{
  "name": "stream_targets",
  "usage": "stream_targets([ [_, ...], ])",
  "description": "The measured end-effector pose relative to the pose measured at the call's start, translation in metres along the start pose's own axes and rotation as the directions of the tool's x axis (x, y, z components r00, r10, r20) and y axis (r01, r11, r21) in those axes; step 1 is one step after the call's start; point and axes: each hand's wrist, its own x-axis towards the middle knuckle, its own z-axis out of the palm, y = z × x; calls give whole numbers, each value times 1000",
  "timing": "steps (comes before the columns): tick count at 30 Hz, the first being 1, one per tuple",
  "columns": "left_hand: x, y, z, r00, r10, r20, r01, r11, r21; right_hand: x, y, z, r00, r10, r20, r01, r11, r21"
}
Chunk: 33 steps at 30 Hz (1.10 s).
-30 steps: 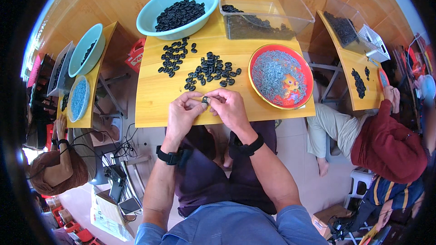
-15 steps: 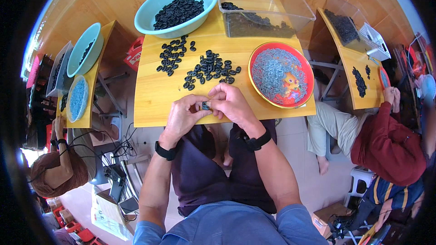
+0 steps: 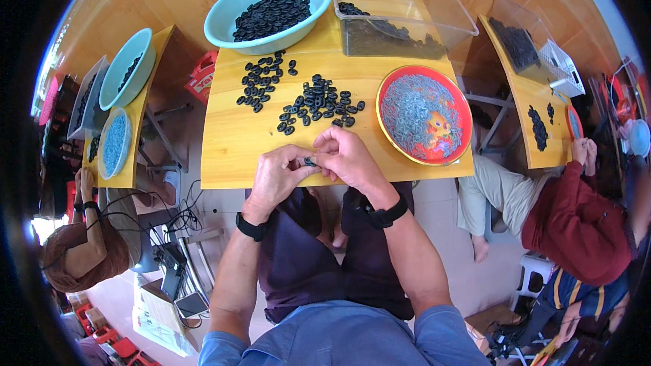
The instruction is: Sorting small black objects into containers by hand.
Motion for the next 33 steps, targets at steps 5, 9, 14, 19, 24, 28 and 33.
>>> stream_targets([
  [5,5,-1,-1,999,33,-4,-33,999,-29,4,-1,-4,1000,-12,29,13,999,-34],
  [9,2,1,-4,998,58,-33,-59,998,-20,4,0,2,999,-39,4,39,997,-66],
  [14,-6,0,2,994,105,-37,-103,993,54,-2,8,4,999,-20,-30,17,994,-111],
  [19,-7,13,-11,1000,-17,22,22,970,-241,-8,-4,-11,1000,1,-25,-3,995,-101],
  [24,8,-29,4,931,-261,-254,15,725,-689,-1,-53,-26,980,35,198,45,922,-385],
  [28,17,-39,-2,830,-310,-464,-148,680,-718,35,-120,9,906,-385,-175,400,915,53],
  [33,24,-30,-2,825,-288,-486,-164,701,-694,71,-98,1,903,-429,27,331,654,-680],
])
